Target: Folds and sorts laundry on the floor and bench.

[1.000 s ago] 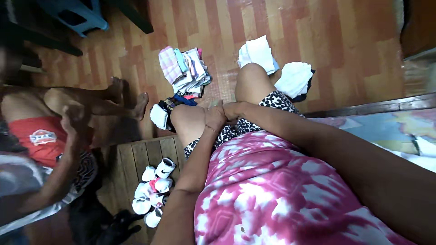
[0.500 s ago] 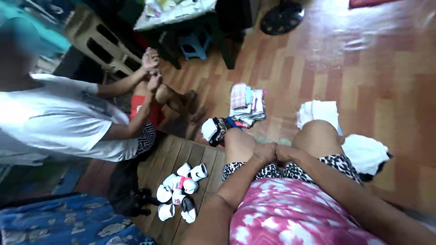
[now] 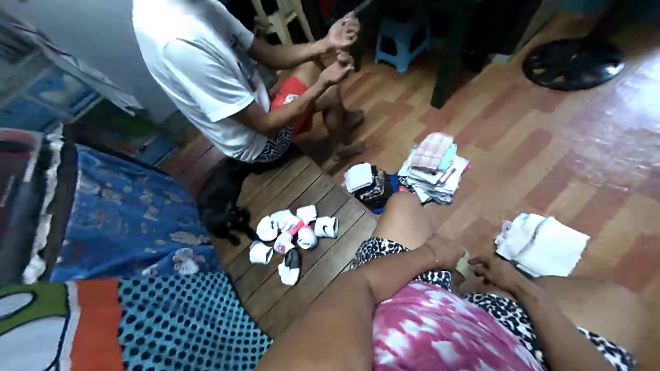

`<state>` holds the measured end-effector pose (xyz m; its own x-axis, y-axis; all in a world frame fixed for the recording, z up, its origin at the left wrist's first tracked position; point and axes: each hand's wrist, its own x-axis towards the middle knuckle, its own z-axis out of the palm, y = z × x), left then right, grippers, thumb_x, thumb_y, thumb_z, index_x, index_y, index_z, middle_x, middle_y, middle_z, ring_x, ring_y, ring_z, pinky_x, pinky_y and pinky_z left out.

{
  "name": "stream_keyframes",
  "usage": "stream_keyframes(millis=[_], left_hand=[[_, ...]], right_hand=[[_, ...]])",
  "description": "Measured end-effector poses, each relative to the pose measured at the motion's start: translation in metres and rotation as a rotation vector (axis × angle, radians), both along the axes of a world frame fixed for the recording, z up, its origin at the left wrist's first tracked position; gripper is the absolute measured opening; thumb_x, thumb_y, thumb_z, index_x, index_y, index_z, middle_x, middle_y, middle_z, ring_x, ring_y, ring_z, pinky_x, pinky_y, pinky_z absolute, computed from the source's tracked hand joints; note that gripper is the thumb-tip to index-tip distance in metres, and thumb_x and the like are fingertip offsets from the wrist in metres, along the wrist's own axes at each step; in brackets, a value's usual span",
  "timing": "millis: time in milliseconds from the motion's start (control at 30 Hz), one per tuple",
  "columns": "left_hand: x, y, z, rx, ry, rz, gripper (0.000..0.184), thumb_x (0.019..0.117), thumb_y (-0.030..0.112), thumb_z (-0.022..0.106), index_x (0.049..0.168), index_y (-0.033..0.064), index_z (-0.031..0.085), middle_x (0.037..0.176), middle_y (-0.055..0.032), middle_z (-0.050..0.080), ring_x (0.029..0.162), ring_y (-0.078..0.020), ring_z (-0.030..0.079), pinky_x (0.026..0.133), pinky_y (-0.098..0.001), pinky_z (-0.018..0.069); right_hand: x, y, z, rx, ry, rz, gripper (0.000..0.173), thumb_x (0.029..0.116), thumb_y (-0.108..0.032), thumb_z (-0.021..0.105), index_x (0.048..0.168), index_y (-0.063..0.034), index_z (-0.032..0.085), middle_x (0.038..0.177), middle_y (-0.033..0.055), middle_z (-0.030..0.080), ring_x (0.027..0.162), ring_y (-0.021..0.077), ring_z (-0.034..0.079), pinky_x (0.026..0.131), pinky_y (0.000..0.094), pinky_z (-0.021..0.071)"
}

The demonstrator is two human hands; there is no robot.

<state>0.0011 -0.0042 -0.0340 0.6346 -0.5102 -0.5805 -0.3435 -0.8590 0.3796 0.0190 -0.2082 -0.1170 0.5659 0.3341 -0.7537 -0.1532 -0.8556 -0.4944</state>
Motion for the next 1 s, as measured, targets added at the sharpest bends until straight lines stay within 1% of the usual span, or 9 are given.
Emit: stream_keyframes(millis=[167,367,533,600,667,767,867,900,1000], left_hand=[[0.007,0.0,0.002,0.008,0.048,0.013,0.041,0.0983,0.024,0.062,0.137,0.0085,0.061,0.123,-0.0216,0.068,0.114,-0.0425,0.065,0.092,-0.0654,0.0506],[0.012,0.001,-0.015,0.021,0.037,-0.042,0.039,0.1031,0.028,0.052,0.138,0.0127,0.061,0.121,-0.0188,0.07,0.114,-0.0394,0.066,0.094,-0.0639,0.05],[0.009,-0.001,-0.012,0.037,0.049,-0.047,0.039,0.1028,0.028,0.052,0.138,0.0127,0.061,0.122,-0.0188,0.07,0.114,-0.0392,0.066,0.093,-0.0637,0.0507],[0.01,-0.001,-0.007,0.058,0.051,-0.058,0.039,0.1032,0.028,0.052,0.138,0.0133,0.061,0.122,-0.0184,0.07,0.114,-0.0391,0.066,0.093,-0.0639,0.0504],[0.009,0.0,-0.005,0.061,0.046,-0.056,0.039,0.1038,0.028,0.051,0.138,0.0134,0.061,0.123,-0.0183,0.07,0.115,-0.0391,0.066,0.094,-0.064,0.0502],[0.007,0.002,-0.003,0.065,0.052,-0.047,0.04,0.103,0.029,0.053,0.138,0.0136,0.061,0.122,-0.0187,0.07,0.115,-0.0393,0.066,0.094,-0.064,0.0498],[0.007,0.001,0.0,0.084,0.053,-0.036,0.039,0.1024,0.028,0.054,0.138,0.0137,0.062,0.121,-0.0191,0.07,0.114,-0.0404,0.066,0.093,-0.065,0.0504],[0.008,0.0,0.001,0.089,0.051,-0.031,0.039,0.1019,0.028,0.055,0.137,0.0133,0.062,0.12,-0.0192,0.07,0.113,-0.0404,0.066,0.091,-0.0653,0.0507],[0.004,-0.003,0.004,0.1,0.056,-0.034,0.036,0.1014,0.025,0.057,0.133,0.0096,0.064,0.119,-0.0199,0.07,0.111,-0.0412,0.066,0.089,-0.0658,0.0509]], right_hand=[[0.006,0.016,0.002,-0.114,0.042,0.177,0.039,0.1052,-0.027,0.058,0.137,-0.0049,0.063,0.132,0.0251,0.065,0.125,0.0415,0.061,0.109,0.0602,0.0428],[0.008,0.024,0.002,-0.177,0.053,0.278,0.046,0.1041,-0.035,0.058,0.139,-0.0052,0.061,0.136,0.0265,0.061,0.131,0.043,0.056,0.11,0.0621,0.0411],[0.0,0.029,0.013,-0.43,-0.017,0.373,0.052,0.0956,-0.035,0.068,0.133,0.0013,0.063,0.141,0.0301,0.057,0.135,0.0482,0.051,0.107,0.0689,0.0407],[0.003,0.024,0.019,-0.535,-0.05,0.379,0.049,0.0989,-0.03,0.064,0.133,0.0044,0.061,0.143,0.0314,0.054,0.137,0.0501,0.047,0.109,0.0725,0.0348],[0.006,0.011,0.015,-0.684,-0.093,0.336,0.05,0.1009,-0.027,0.059,0.133,0.0119,0.058,0.145,0.0334,0.051,0.139,0.0516,0.045,0.112,0.0736,0.0279],[0.013,-0.004,0.018,-0.808,-0.061,0.277,0.061,0.0966,-0.034,0.063,0.134,0.0134,0.056,0.145,0.0324,0.051,0.14,0.048,0.046,0.114,0.0677,0.0304],[0.002,-0.011,0.013,-0.753,-0.087,0.139,0.062,0.0964,-0.031,0.065,0.138,0.013,0.053,0.15,0.0316,0.048,0.144,0.0455,0.041,0.119,0.0621,0.0275],[-0.003,-0.01,0.014,-0.715,-0.108,0.061,0.06,0.0968,-0.029,0.064,0.138,0.0127,0.053,0.15,0.0313,0.048,0.145,0.0446,0.041,0.12,0.0589,0.0296],[-0.012,-0.004,0.03,-0.584,-0.035,-0.12,0.063,0.0958,-0.024,0.068,0.141,0.0148,0.048,0.153,0.0344,0.041,0.148,0.0457,0.035,0.12,0.0575,0.0298]])
